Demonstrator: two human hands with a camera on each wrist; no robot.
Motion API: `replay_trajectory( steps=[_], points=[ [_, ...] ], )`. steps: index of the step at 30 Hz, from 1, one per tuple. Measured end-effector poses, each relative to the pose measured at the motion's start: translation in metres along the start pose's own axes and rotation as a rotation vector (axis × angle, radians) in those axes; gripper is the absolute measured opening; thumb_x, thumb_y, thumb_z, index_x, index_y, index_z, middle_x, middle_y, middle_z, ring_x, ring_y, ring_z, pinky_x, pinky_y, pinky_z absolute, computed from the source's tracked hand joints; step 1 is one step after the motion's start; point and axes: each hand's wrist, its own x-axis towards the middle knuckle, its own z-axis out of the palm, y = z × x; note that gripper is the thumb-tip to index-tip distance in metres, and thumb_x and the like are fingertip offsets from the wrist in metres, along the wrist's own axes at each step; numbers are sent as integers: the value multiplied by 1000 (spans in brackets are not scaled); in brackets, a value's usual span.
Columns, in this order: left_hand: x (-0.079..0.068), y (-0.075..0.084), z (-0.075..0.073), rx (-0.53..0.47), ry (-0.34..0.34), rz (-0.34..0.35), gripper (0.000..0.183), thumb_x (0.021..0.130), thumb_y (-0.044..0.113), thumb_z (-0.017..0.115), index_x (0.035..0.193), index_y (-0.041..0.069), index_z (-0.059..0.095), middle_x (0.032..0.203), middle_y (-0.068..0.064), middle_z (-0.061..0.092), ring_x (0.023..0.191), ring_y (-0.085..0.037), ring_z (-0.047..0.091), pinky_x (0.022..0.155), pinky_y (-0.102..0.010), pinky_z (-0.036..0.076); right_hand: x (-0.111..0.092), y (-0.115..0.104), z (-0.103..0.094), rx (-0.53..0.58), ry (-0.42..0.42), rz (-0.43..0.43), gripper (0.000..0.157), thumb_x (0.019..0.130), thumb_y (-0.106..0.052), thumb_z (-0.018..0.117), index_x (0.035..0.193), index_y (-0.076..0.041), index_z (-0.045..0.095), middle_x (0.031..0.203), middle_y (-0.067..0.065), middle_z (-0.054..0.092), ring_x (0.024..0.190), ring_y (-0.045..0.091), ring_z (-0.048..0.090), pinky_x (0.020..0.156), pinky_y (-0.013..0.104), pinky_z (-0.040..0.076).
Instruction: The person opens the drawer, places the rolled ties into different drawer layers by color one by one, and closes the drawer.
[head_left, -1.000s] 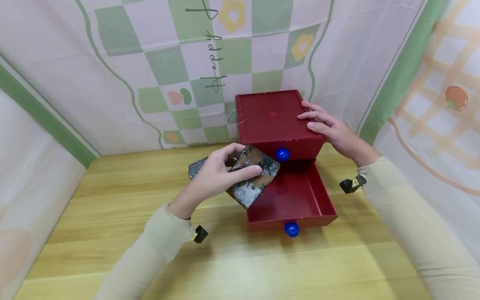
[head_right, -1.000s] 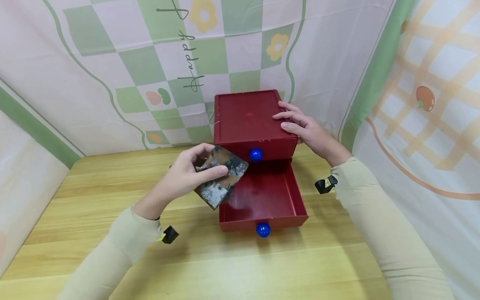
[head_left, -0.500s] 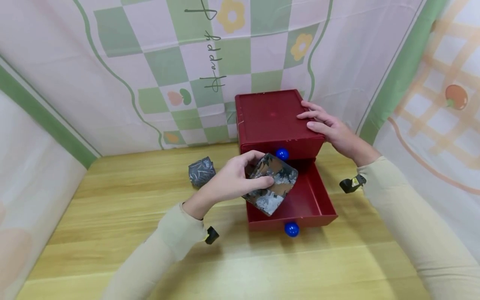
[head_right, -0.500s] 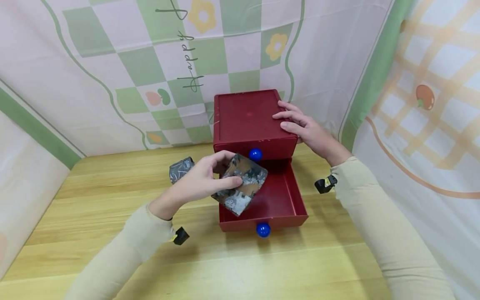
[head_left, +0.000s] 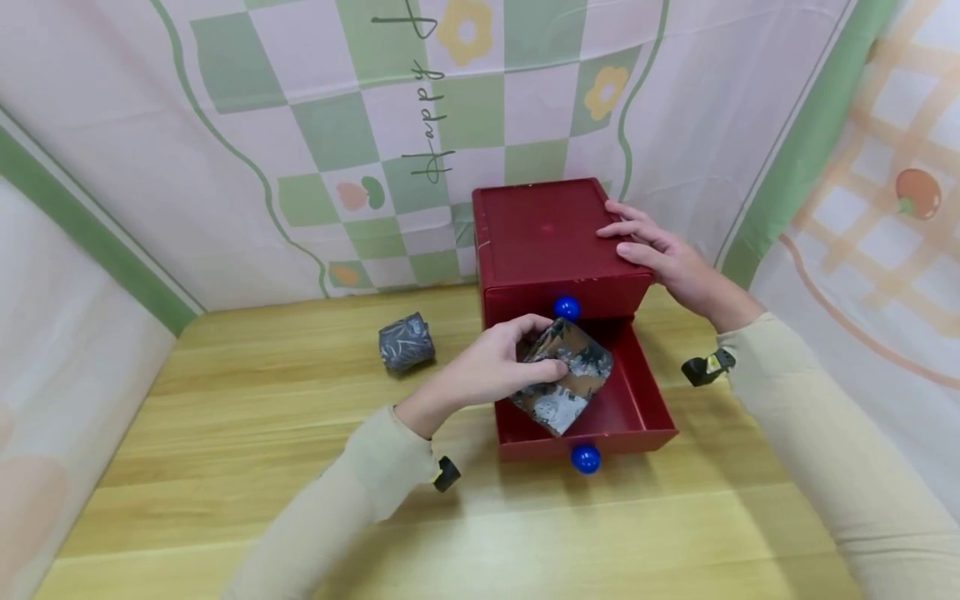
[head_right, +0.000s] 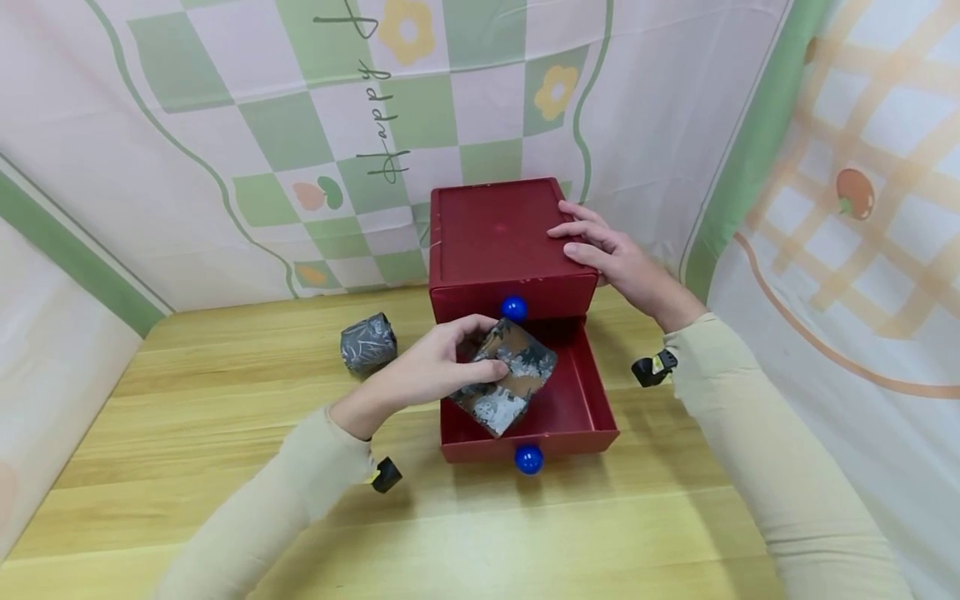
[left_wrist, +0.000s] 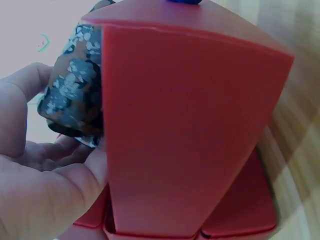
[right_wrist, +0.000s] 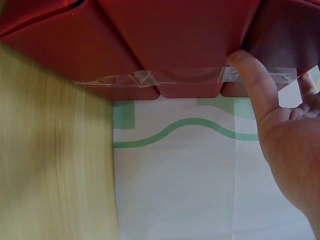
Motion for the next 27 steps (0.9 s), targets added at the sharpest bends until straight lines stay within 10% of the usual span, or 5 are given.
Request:
replay_trajectory(
  steps=[27],
  points=[
    [12, 4, 13, 310, -25, -104, 63, 98, 34, 68, 148, 5, 45, 127, -5, 63, 105, -11, 59, 95, -25, 49, 0, 2, -1, 57, -10, -20, 34, 106, -11, 49, 138, -8, 62, 168, -1, 17, 153, 21, 8, 93, 20, 50]
  ],
)
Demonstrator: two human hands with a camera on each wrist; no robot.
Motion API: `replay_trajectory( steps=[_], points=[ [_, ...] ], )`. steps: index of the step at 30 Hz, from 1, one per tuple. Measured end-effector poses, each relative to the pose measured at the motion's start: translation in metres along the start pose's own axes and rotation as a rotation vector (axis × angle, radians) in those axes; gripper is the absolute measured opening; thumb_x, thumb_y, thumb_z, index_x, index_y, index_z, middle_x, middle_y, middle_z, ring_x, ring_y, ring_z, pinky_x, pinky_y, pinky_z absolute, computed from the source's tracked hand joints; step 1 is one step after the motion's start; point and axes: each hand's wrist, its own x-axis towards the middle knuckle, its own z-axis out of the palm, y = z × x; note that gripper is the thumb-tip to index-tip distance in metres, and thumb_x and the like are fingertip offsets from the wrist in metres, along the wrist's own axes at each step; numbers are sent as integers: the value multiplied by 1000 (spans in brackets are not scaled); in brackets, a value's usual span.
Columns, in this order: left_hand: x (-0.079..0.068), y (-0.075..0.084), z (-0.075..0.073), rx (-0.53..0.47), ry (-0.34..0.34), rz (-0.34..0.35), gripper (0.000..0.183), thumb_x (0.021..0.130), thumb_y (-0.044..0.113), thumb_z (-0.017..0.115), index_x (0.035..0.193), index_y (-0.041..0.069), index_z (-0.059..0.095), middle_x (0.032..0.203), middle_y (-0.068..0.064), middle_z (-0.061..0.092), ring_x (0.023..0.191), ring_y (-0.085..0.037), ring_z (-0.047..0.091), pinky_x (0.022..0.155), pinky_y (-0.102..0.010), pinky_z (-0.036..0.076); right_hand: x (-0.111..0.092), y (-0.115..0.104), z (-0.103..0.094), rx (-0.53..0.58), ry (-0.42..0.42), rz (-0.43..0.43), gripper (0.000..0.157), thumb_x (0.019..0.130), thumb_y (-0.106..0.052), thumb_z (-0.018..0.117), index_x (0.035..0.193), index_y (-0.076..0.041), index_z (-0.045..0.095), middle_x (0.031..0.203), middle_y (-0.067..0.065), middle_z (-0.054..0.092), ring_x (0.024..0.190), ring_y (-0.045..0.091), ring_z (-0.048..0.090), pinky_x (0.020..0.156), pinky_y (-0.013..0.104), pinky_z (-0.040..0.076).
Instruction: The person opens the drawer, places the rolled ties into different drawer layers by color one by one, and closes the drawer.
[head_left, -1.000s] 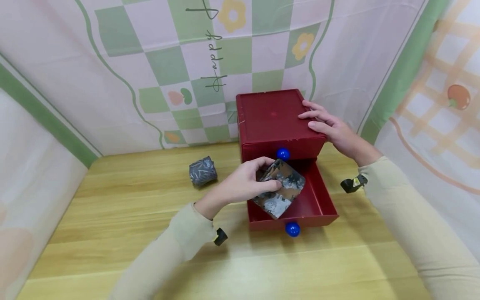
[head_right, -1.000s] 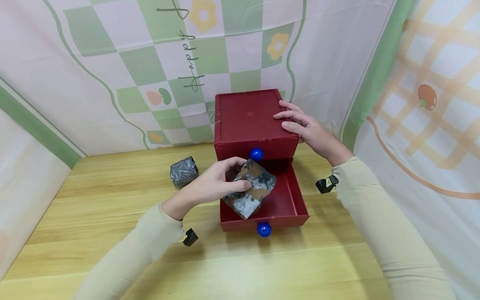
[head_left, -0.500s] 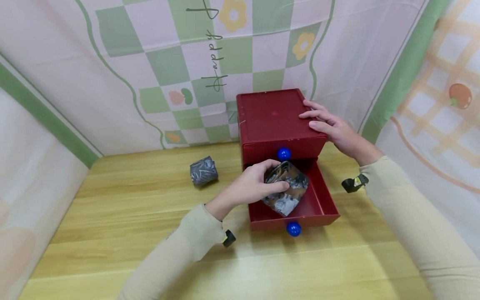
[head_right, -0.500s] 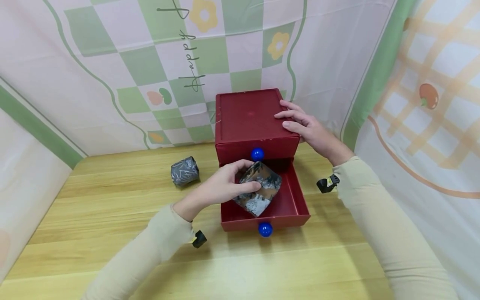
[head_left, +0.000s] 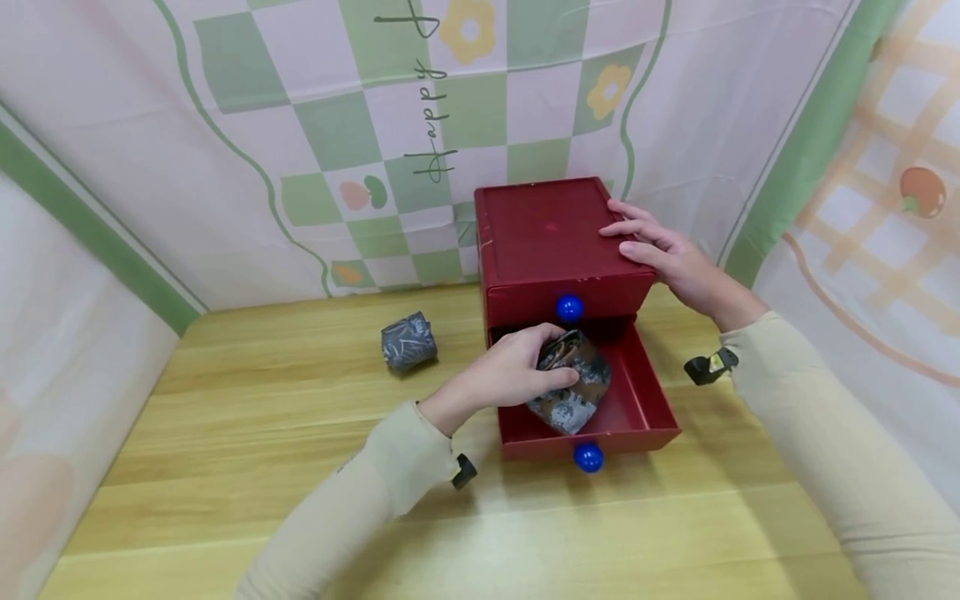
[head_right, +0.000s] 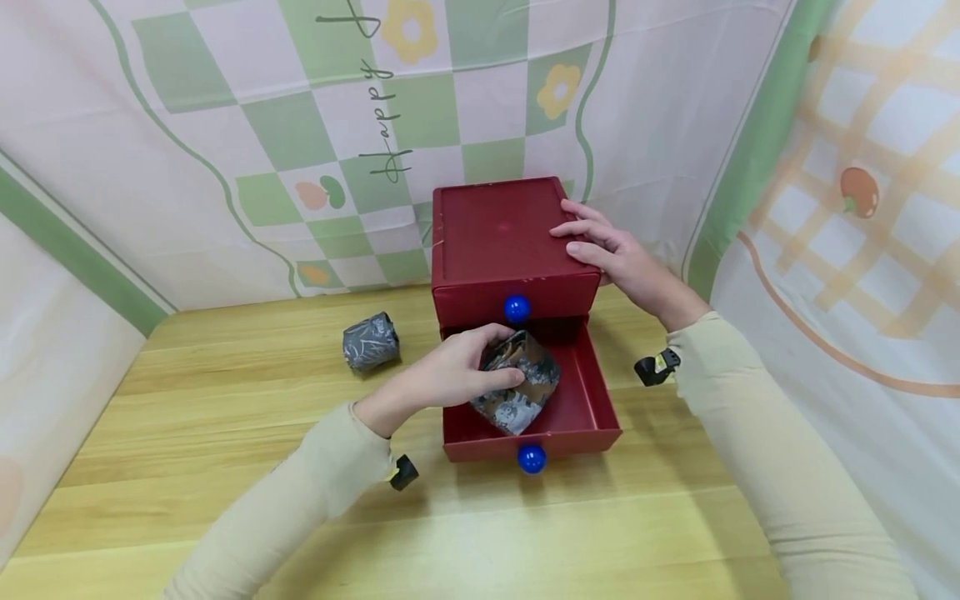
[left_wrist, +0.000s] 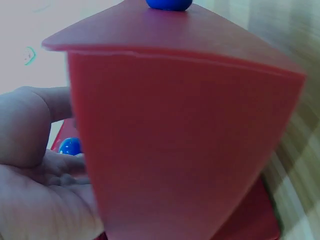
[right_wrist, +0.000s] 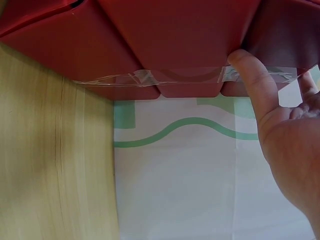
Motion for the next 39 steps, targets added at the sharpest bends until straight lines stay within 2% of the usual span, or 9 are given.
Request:
replay_trajectory(
  steps=[7, 10, 12, 14, 16, 19, 27, 30, 39],
  points=[
    [6, 12, -8, 4, -174, -137, 67, 104, 27, 60, 157, 6, 25, 139, -7, 55, 119, -10, 53, 103, -28, 43, 0, 0, -1, -9, -3, 7, 35, 107, -12, 49, 139, -8, 61, 168, -2, 17, 153, 21, 8, 93, 20, 50],
    [8, 15, -9, -24, -209, -159, 61, 106, 22, 55, 157, 9, 24, 110, -5, 61, 94, -12, 57, 89, -26, 46, 0, 0, -2, -20, -3, 7, 35, 107, -13, 49, 139, -8, 60, 168, -2, 16, 153, 21, 8, 93, 20, 50],
    [9, 17, -8, -55, -211, -170, 54, 107, 19, 53, 154, 11, 28, 88, -3, 54, 73, -14, 52, 74, -27, 48, 0, 0, -2, -19, -5, 5, 35, 107, -13, 49, 139, -8, 60, 168, -1, 16, 153, 21, 8, 93, 20, 50],
    [8, 17, -8, -72, -203, -183, 46, 107, 17, 51, 149, 12, 33, 88, -4, 50, 65, -15, 49, 65, -27, 50, 0, 0, -2, -12, -5, 3, 35, 106, -12, 49, 139, -8, 61, 168, -1, 16, 153, 22, 8, 93, 20, 50],
    [7, 17, -7, -28, -185, -182, 38, 107, 17, 51, 143, 12, 39, 98, -6, 52, 72, -15, 51, 65, -26, 50, 0, 0, -1, -10, -4, 2, 35, 106, -12, 49, 139, -8, 61, 168, -1, 17, 153, 22, 8, 93, 20, 51],
    [5, 16, -8, 105, -159, -157, 31, 105, 18, 54, 135, 11, 47, 125, -9, 48, 98, -17, 52, 79, -27, 49, 0, -2, 0, -18, -1, 5, 35, 106, -12, 49, 140, -8, 60, 168, -1, 17, 153, 22, 8, 93, 20, 50],
    [6, 17, -12, 356, -220, 18, 52, 100, 23, 66, 148, 12, 49, 148, -4, 49, 132, -15, 47, 109, -27, 40, 0, -1, 1, -35, 2, 15, 36, 107, -12, 49, 140, -10, 60, 168, -2, 17, 153, 23, 9, 92, 20, 51],
    [4, 17, -12, 417, -220, 50, 55, 97, 31, 70, 146, 13, 52, 142, -3, 55, 126, -16, 52, 106, -27, 42, -1, -1, 1, -38, 2, 20, 36, 107, -13, 49, 140, -9, 60, 168, -3, 17, 153, 23, 9, 92, 20, 51],
    [-3, 23, -8, 626, -137, 11, 57, 94, 49, 69, 139, 14, 60, 128, -2, 64, 111, -16, 60, 95, -30, 50, -2, -1, 0, -63, 6, 25, 36, 107, -15, 48, 142, -10, 59, 168, -5, 17, 153, 23, 9, 91, 20, 51]
  ],
)
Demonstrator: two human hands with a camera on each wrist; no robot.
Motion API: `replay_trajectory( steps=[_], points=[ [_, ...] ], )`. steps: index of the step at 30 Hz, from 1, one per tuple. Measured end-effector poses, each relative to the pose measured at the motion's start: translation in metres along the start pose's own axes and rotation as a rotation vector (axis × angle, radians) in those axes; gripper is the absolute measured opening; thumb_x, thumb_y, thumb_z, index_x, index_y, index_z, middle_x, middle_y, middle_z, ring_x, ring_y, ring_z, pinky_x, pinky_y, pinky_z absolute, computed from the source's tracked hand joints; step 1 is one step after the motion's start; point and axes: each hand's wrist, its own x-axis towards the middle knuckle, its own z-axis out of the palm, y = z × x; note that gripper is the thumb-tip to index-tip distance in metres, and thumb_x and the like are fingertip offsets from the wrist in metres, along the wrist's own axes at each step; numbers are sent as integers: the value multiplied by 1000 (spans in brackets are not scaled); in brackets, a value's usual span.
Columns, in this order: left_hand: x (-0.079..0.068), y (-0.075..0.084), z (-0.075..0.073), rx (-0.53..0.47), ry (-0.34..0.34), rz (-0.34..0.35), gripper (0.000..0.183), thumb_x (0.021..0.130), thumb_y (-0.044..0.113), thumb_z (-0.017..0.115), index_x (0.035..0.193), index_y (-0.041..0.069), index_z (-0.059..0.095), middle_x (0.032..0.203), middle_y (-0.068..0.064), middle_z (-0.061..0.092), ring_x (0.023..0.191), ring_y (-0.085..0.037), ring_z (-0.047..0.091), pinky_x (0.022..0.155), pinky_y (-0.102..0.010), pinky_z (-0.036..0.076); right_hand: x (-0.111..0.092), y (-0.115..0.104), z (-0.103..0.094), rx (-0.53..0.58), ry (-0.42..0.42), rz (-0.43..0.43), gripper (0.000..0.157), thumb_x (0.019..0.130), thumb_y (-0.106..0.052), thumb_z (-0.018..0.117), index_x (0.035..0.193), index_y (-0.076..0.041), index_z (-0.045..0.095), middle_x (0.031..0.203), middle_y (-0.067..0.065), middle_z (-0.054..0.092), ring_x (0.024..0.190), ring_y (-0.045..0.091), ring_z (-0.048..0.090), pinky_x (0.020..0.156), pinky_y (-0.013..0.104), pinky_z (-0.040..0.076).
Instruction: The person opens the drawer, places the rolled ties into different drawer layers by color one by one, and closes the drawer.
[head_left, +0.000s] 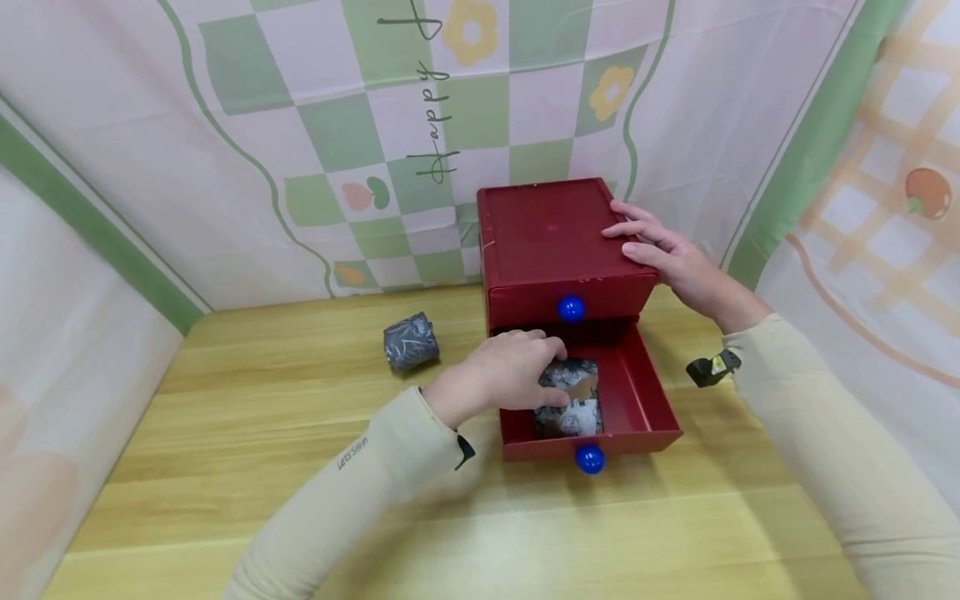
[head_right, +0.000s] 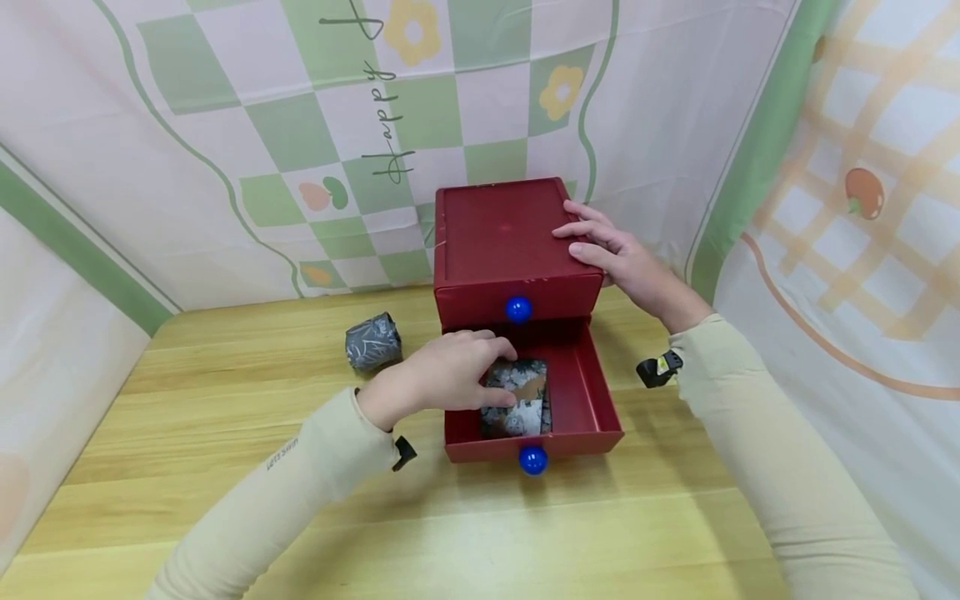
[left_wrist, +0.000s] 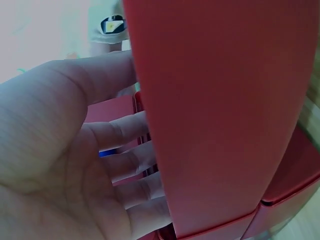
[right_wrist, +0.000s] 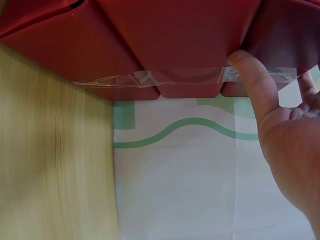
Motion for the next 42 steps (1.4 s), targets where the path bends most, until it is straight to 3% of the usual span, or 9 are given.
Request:
replay_trajectory(
  steps=[10, 16, 20, 23, 31, 38, 42],
  points=[
    [2, -1, 8, 56, 107, -14, 45, 97, 47, 67, 127, 14, 67, 113, 1, 70, 96, -14, 65, 77, -28, 55, 1, -1, 2, 26, 0, -4, 36, 107, -13, 48, 141, -9, 59, 168, -4, 17, 153, 22, 7, 92, 20, 50],
    [4, -1, 10, 56, 128, -9, 44, 99, 42, 66, 133, 16, 67, 119, 2, 72, 91, -12, 68, 67, -26, 54, 1, 0, 1, 34, -3, -13, 36, 107, -12, 48, 141, -9, 60, 168, -2, 16, 153, 22, 7, 93, 19, 49],
    [4, 0, 11, 82, 126, -13, 27, 101, 40, 63, 110, 16, 73, 95, 4, 71, 74, -10, 63, 58, -26, 49, 1, 0, 0, 40, -4, -19, 36, 107, -11, 48, 140, -9, 60, 168, -2, 16, 153, 22, 7, 93, 19, 49],
    [4, 1, 11, 109, 119, -20, 26, 102, 39, 61, 91, 16, 66, 77, 4, 59, 65, -11, 56, 54, -27, 45, 1, 0, 0, 44, -4, -19, 35, 107, -11, 48, 140, -8, 60, 168, -2, 17, 153, 22, 8, 93, 20, 50],
    [5, 2, 13, 88, 123, -44, 34, 102, 41, 60, 79, 16, 58, 66, 3, 55, 58, -13, 55, 50, -29, 44, 0, -1, 1, 33, -6, -17, 36, 107, -12, 48, 141, -9, 60, 168, -2, 16, 153, 22, 7, 94, 19, 48],
    [5, 0, 15, 108, 138, -39, 35, 102, 43, 59, 78, 18, 56, 67, 4, 55, 59, -13, 55, 50, -30, 44, 0, -2, 1, 18, -6, -16, 36, 107, -13, 48, 141, -9, 60, 168, -2, 16, 153, 22, 7, 94, 19, 48],
    [5, 0, 14, 116, 138, -26, 30, 102, 44, 58, 91, 17, 64, 75, 4, 61, 64, -13, 58, 52, -29, 44, 0, -2, 1, -3, -2, -10, 36, 107, -14, 48, 141, -9, 59, 168, -3, 17, 153, 21, 8, 94, 18, 48]
  ],
)
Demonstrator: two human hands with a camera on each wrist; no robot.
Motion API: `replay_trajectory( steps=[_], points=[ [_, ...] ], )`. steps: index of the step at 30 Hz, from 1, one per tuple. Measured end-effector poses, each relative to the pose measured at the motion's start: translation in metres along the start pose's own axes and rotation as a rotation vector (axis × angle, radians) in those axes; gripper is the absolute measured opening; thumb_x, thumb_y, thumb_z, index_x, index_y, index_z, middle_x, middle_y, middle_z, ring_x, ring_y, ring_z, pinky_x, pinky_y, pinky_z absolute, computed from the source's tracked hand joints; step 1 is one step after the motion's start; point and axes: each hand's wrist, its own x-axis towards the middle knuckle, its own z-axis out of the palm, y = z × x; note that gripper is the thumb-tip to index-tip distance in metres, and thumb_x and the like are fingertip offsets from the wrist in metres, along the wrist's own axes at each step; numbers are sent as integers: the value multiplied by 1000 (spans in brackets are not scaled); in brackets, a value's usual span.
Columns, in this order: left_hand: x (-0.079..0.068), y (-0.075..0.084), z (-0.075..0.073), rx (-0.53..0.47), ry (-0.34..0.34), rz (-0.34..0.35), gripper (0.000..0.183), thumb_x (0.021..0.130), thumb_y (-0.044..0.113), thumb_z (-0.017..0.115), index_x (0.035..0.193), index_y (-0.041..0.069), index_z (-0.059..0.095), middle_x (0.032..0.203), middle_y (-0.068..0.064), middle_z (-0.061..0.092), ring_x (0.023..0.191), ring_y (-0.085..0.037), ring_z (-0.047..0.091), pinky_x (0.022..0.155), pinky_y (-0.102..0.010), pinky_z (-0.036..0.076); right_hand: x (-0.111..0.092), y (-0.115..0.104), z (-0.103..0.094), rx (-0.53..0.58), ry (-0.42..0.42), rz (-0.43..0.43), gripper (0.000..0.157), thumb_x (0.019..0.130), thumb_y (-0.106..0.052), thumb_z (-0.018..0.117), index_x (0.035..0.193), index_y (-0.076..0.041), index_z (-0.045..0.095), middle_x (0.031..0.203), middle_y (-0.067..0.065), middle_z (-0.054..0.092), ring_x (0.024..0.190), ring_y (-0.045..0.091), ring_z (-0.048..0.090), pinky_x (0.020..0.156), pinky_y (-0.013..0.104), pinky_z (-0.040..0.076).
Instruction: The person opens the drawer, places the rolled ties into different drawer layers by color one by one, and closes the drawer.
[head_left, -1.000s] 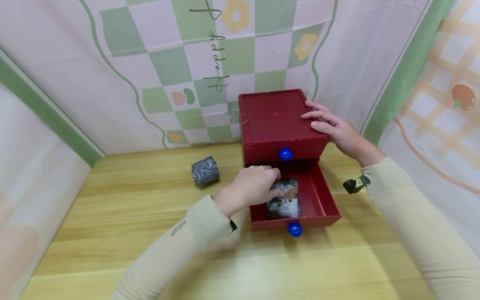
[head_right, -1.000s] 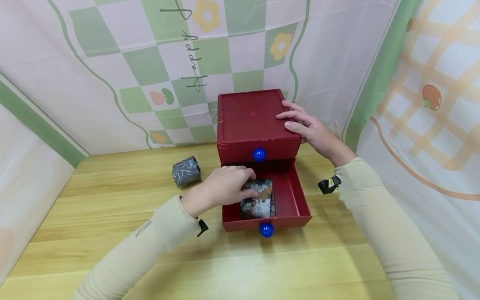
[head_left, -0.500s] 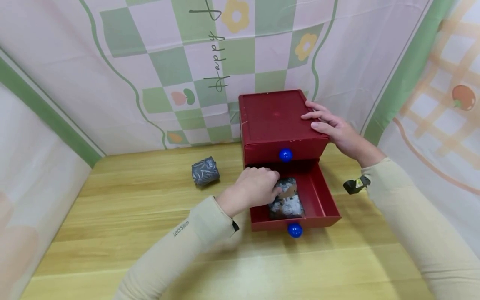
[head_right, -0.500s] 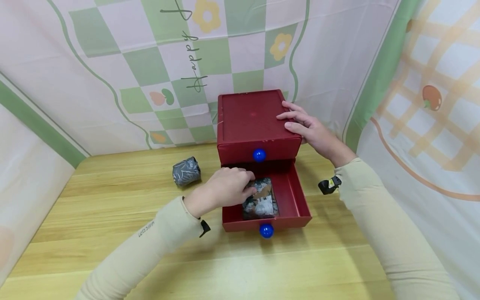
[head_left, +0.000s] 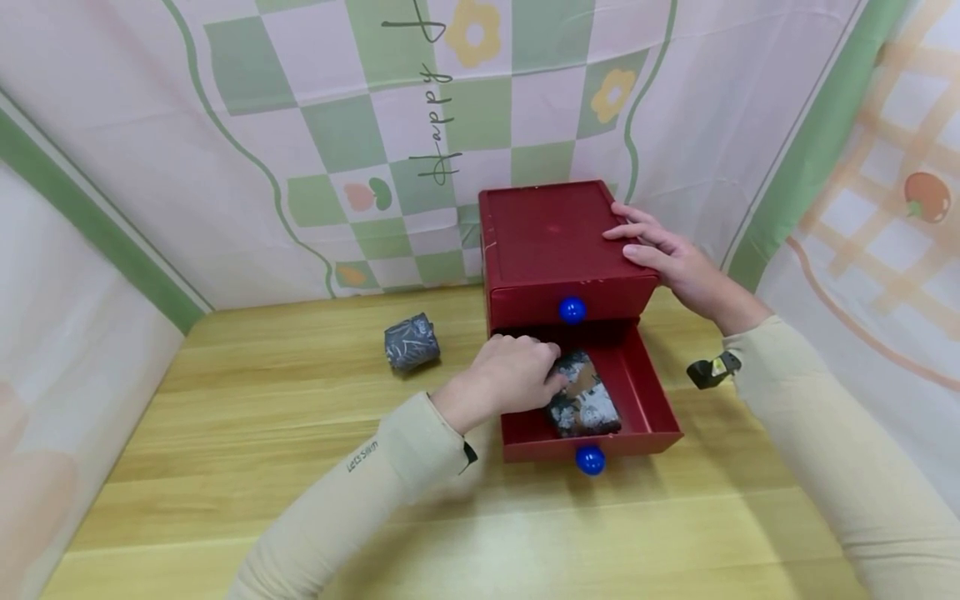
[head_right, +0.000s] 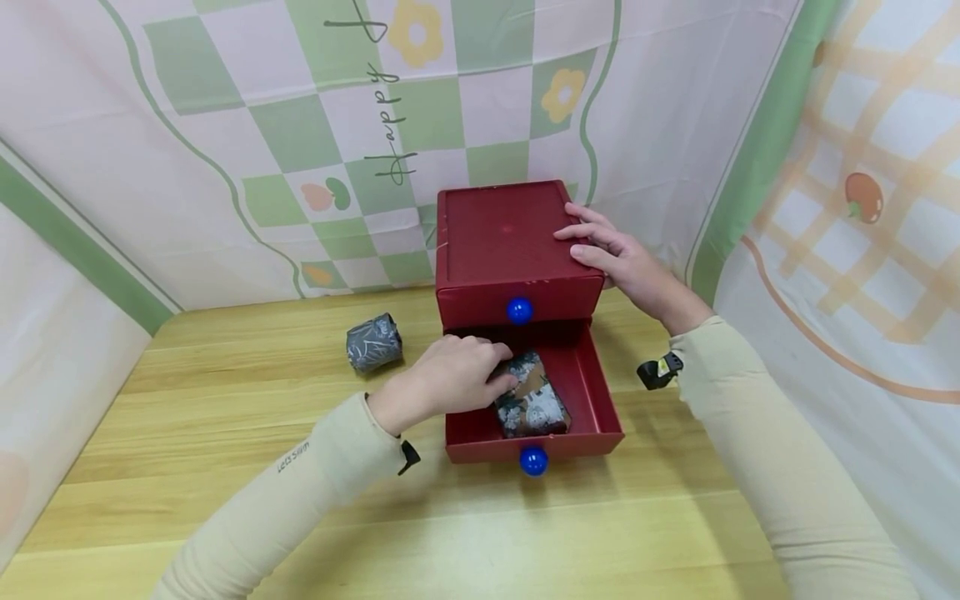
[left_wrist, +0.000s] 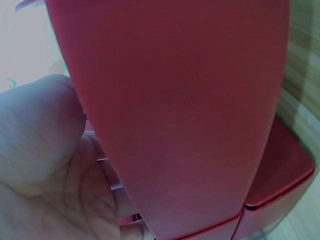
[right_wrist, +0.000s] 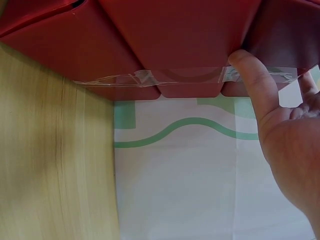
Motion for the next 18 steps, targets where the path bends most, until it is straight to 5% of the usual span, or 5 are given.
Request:
replay_trajectory(
  steps=[6, 18],
  points=[
    [1, 1, -1, 13, -4, -1, 40, 103, 44, 57, 130, 16, 67, 112, 1, 72, 94, -14, 68, 68, -30, 54, -2, 0, 0, -11, -3, 10, 36, 108, -15, 47, 142, -9, 58, 168, -4, 16, 153, 22, 9, 93, 19, 49],
    [1, 1, -3, -20, 3, 0, 44, 102, 44, 59, 137, 17, 63, 118, 0, 68, 100, -16, 65, 73, -31, 55, 0, 0, 0, -14, -1, 19, 36, 108, -16, 48, 142, -10, 59, 168, -3, 15, 153, 23, 9, 92, 20, 50]
  ],
)
